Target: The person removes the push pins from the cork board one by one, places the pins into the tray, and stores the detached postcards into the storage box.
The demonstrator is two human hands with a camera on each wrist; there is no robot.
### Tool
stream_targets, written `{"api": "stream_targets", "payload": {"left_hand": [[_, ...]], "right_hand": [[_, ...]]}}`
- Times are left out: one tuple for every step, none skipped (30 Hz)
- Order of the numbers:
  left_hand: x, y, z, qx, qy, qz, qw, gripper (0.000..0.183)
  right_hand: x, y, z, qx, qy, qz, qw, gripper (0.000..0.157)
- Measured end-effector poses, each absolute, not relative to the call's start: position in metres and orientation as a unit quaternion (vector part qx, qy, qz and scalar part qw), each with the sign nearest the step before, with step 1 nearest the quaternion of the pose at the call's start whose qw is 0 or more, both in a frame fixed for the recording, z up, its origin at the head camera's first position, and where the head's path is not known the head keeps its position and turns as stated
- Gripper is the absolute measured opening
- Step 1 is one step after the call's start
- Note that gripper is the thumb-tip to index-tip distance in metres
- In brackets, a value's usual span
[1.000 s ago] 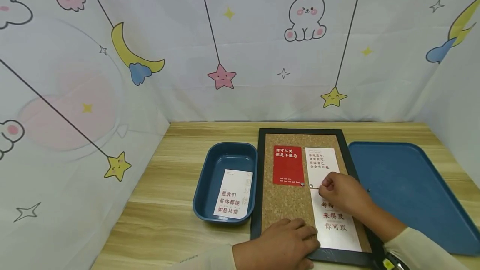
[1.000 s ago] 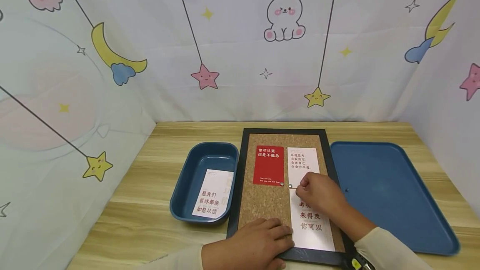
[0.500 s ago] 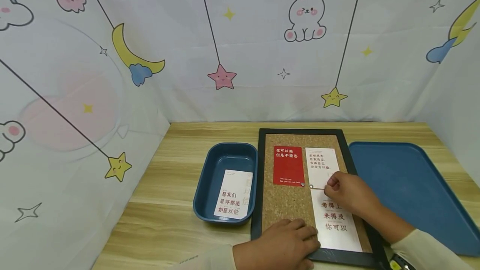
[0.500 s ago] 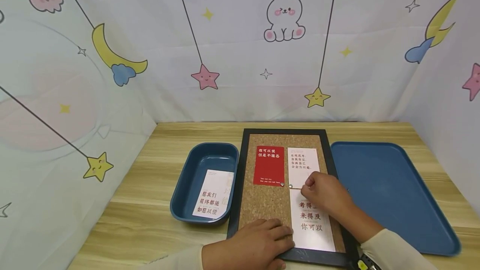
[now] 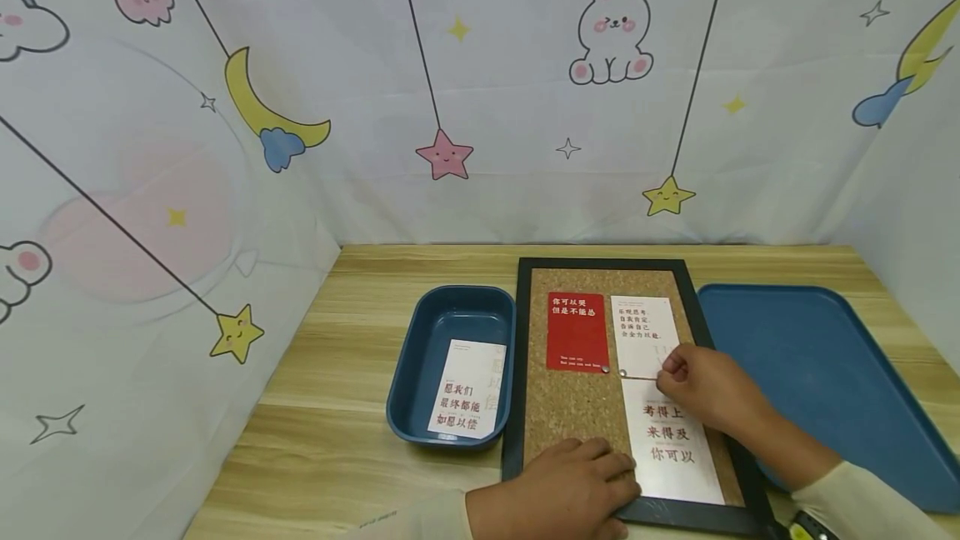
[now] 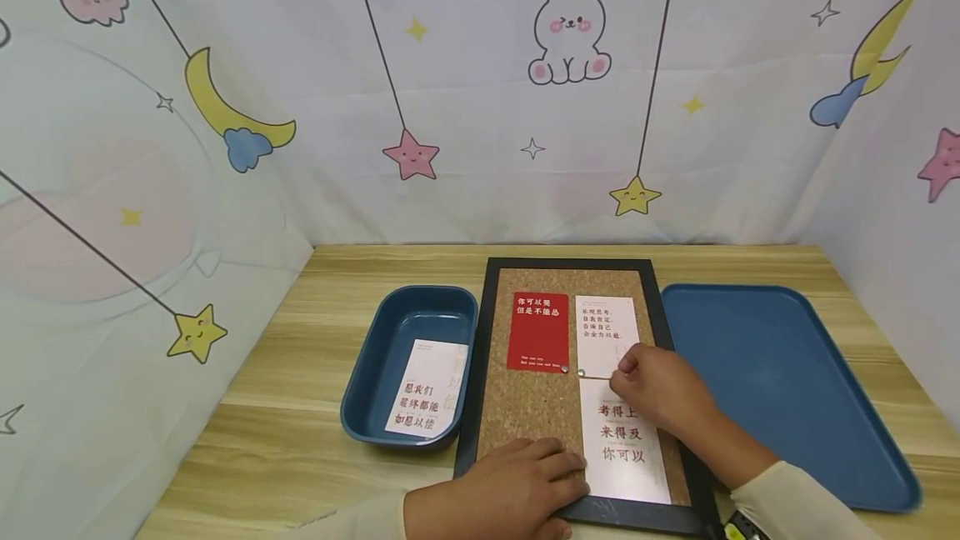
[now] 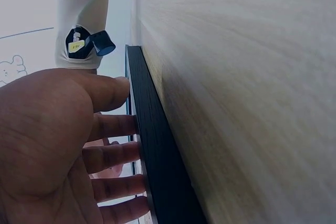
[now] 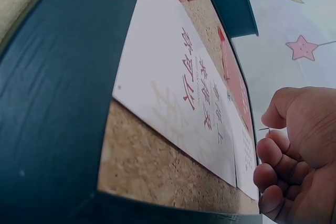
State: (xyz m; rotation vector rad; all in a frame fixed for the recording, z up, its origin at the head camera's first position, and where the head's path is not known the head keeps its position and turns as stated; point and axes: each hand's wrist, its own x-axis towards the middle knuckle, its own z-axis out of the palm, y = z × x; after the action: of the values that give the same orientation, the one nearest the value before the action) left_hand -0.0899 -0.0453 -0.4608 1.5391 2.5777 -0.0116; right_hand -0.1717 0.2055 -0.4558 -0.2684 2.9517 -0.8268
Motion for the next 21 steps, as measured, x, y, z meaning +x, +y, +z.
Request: {"api": "stream_targets", "payload": {"left_hand": [[-0.090, -0.045, -0.461, 0.511, 0.857, -0.004, 0.069, 0.047], [-0.090, -0.045, -0.461, 0.511, 0.857, -0.004, 0.070, 0.047], [-0.090, -0.045, -0.461, 0.511, 0.857, -0.005, 0.069, 0.047], [-0.090, -0.045, -0.461, 0.511, 0.857, -0.006, 0.068, 0.047], [-0.090, -0.045, -0.461, 0.511, 0.857, -0.006, 0.067, 0.047], [-0.090, -0.045, -0.461, 0.510, 0.857, -0.006, 0.067, 0.047], [-0.089, -0.044, -0.461, 0.510, 0.857, -0.006, 0.066, 0.047], [-0.089, -0.044, -0.461, 0.510, 0.857, -0.006, 0.066, 0.047], [-0.089, -0.044, -0.461, 0.510, 0.857, -0.007, 0.065, 0.047], [-0.089, -0.044, -0.461, 0.510, 0.858, -0.007, 0.066, 0.047], [-0.089, -0.045, -0.461, 0.510, 0.857, -0.007, 0.066, 0.047], [-0.089, -0.045, -0.461, 0.510, 0.857, -0.006, 0.067, 0.046], [-0.089, -0.045, -0.460, 0.510, 0.857, -0.006, 0.068, 0.046], [-0.089, -0.045, -0.460, 0.510, 0.857, -0.005, 0.070, 0.047], [-0.089, -0.045, -0.460, 0.510, 0.857, -0.005, 0.072, 0.047], [-0.089, -0.045, -0.460, 0.509, 0.857, -0.004, 0.075, 0.047], [-0.089, -0.044, -0.460, 0.509, 0.857, -0.003, 0.079, 0.047], [-0.089, -0.044, -0.459, 0.508, 0.857, -0.002, 0.083, 0.047], [-0.089, -0.044, -0.459, 0.507, 0.857, -0.001, 0.086, 0.047], [-0.089, -0.044, -0.459, 0.507, 0.857, -0.001, 0.088, 0.047], [-0.089, -0.044, -0.459, 0.507, 0.857, -0.001, 0.088, 0.047]], "right_hand": [[-0.172, 0.206, -0.456, -0.088, 0.959, -0.268, 0.031, 0.015], [-0.171, 0.207, -0.456, -0.089, 0.959, -0.268, 0.032, 0.015], [-0.171, 0.208, -0.455, -0.089, 0.959, -0.268, 0.031, 0.015], [-0.171, 0.208, -0.455, -0.089, 0.959, -0.267, 0.031, 0.015], [-0.171, 0.209, -0.455, -0.089, 0.959, -0.266, 0.032, 0.015], [-0.171, 0.209, -0.454, -0.089, 0.959, -0.266, 0.032, 0.015], [-0.171, 0.210, -0.454, -0.089, 0.959, -0.266, 0.031, 0.014], [-0.171, 0.210, -0.454, -0.089, 0.960, -0.265, 0.031, 0.014], [-0.171, 0.211, -0.453, -0.089, 0.960, -0.264, 0.031, 0.014], [-0.171, 0.211, -0.453, -0.089, 0.960, -0.264, 0.031, 0.014], [-0.170, 0.212, -0.453, -0.090, 0.960, -0.265, 0.030, 0.014], [-0.170, 0.212, -0.453, -0.090, 0.960, -0.265, 0.029, 0.014], [-0.170, 0.213, -0.452, -0.091, 0.960, -0.265, 0.029, 0.014], [-0.170, 0.214, -0.452, -0.091, 0.959, -0.265, 0.030, 0.015], [-0.170, 0.214, -0.451, -0.091, 0.959, -0.266, 0.031, 0.015], [-0.170, 0.214, -0.451, -0.092, 0.959, -0.266, 0.031, 0.015], [-0.170, 0.215, -0.451, -0.092, 0.959, -0.266, 0.032, 0.016], [-0.170, 0.215, -0.451, -0.092, 0.959, -0.265, 0.032, 0.016], [-0.170, 0.216, -0.451, -0.091, 0.959, -0.265, 0.032, 0.016], [-0.170, 0.216, -0.451, -0.091, 0.960, -0.264, 0.033, 0.015], [-0.170, 0.217, -0.450, -0.090, 0.960, -0.263, 0.033, 0.015]]}}
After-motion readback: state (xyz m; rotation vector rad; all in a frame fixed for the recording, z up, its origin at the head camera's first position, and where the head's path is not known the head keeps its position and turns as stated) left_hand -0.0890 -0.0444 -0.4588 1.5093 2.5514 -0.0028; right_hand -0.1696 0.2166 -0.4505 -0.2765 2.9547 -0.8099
